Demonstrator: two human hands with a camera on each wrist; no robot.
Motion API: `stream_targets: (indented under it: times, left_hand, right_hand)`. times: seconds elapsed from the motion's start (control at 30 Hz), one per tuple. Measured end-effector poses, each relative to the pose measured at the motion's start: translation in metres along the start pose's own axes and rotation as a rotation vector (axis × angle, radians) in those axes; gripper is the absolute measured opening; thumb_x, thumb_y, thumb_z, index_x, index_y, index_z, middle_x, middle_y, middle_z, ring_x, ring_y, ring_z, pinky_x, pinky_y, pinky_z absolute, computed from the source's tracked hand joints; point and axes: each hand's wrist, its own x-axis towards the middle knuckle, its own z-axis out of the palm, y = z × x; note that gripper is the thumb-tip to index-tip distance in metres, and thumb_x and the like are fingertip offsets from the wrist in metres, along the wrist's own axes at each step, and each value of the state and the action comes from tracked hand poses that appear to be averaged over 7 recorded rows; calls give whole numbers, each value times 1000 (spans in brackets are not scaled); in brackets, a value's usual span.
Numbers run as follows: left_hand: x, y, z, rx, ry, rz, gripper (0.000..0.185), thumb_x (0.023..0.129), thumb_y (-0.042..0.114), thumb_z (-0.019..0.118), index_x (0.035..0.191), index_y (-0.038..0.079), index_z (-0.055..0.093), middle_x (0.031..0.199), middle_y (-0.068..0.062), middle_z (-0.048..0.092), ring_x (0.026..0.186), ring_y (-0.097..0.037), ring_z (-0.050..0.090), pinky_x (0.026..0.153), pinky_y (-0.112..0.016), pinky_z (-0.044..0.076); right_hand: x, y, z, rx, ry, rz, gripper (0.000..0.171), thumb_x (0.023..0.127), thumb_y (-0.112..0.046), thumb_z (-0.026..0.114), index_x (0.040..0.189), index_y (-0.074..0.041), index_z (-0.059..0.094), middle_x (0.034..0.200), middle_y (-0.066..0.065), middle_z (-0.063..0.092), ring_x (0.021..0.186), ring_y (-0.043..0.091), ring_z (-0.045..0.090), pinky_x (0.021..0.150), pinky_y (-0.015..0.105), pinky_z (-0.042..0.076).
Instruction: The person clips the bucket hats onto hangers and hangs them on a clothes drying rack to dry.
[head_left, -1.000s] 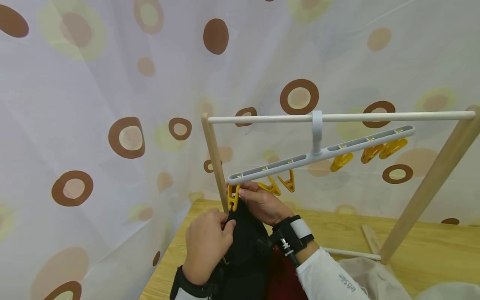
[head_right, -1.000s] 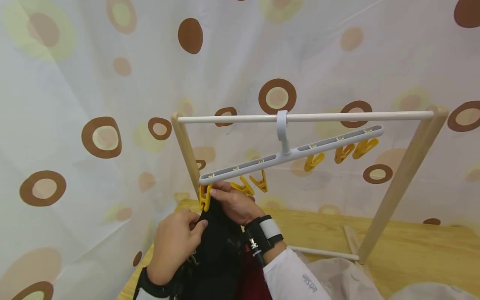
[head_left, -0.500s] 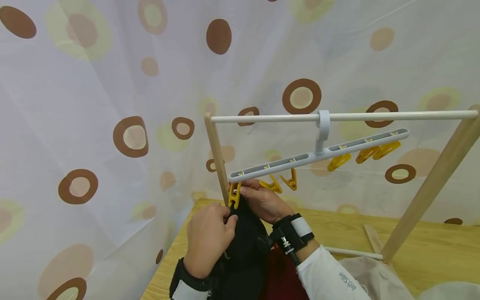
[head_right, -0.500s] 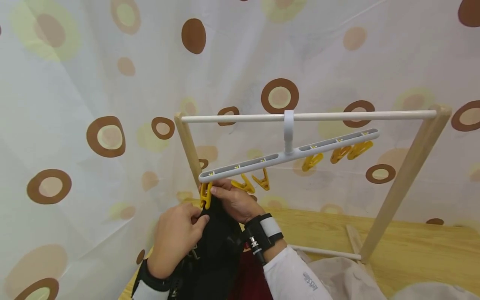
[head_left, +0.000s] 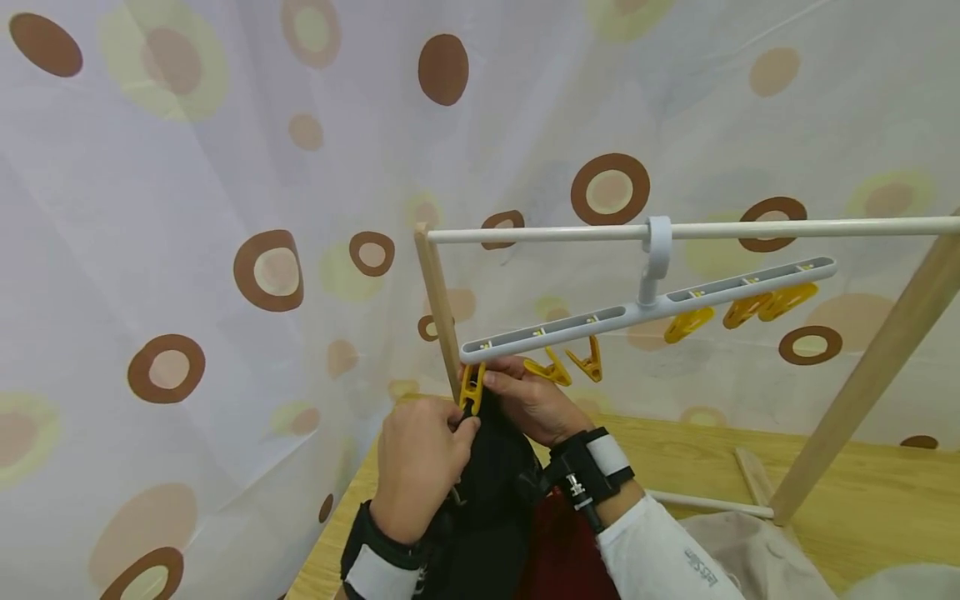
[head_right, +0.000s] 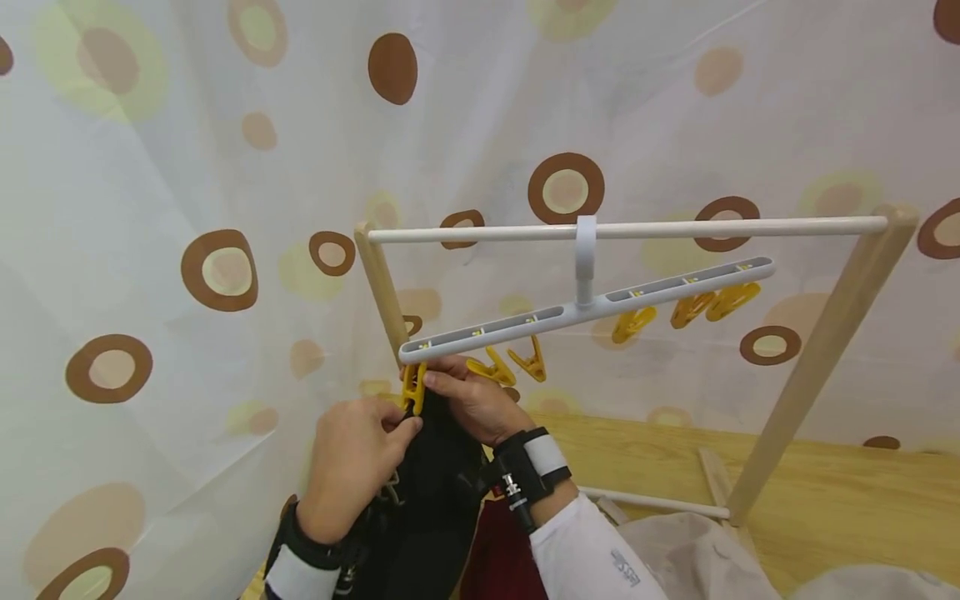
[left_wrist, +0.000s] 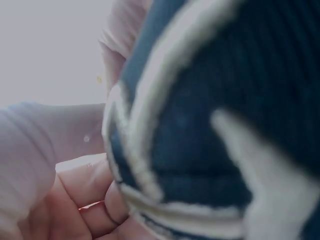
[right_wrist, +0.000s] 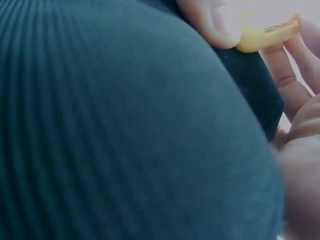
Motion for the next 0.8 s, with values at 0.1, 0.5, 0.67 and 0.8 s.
stream_targets:
  times: [0.1,0.5,0.67,0.8]
  left_hand:
    - [0,1,-1,-5,3,-4,21,78,24,84,62,14,74,47,6,55,48,-8,49,47,-21,35]
    - [-2,3,3,-49,-24,-93,25,75,23,86,82,7,68,59,-1,62,53,-12,55,50,-24,41]
    - [-2,-2,9,-20,-47,-97,27,77,25,85,92,5,72,63,-1,65,56,-14,56,50,-25,41]
    - [-1,-6,13,5,-49,-91,24,78,25,83,91,8,73,65,-1,66,57,-14,57,50,-26,41]
  right_hand:
    - [-1,1,0,0,0,0,23,101,-25,54,115,-36,69,117,-14,64,112,8,53,106,32,32]
    - [-6,6,0,26,-1,102,28,104,-24,47,126,-32,64,123,-12,60,115,9,52,104,28,38]
    - [-9,7,3,3,32,184,46,104,-23,44,150,-19,44,141,-9,51,126,12,46,112,34,35]
    - [-16,3,5,-67,91,276,58,103,-28,47,155,-10,30,158,4,30,146,22,24,122,54,12]
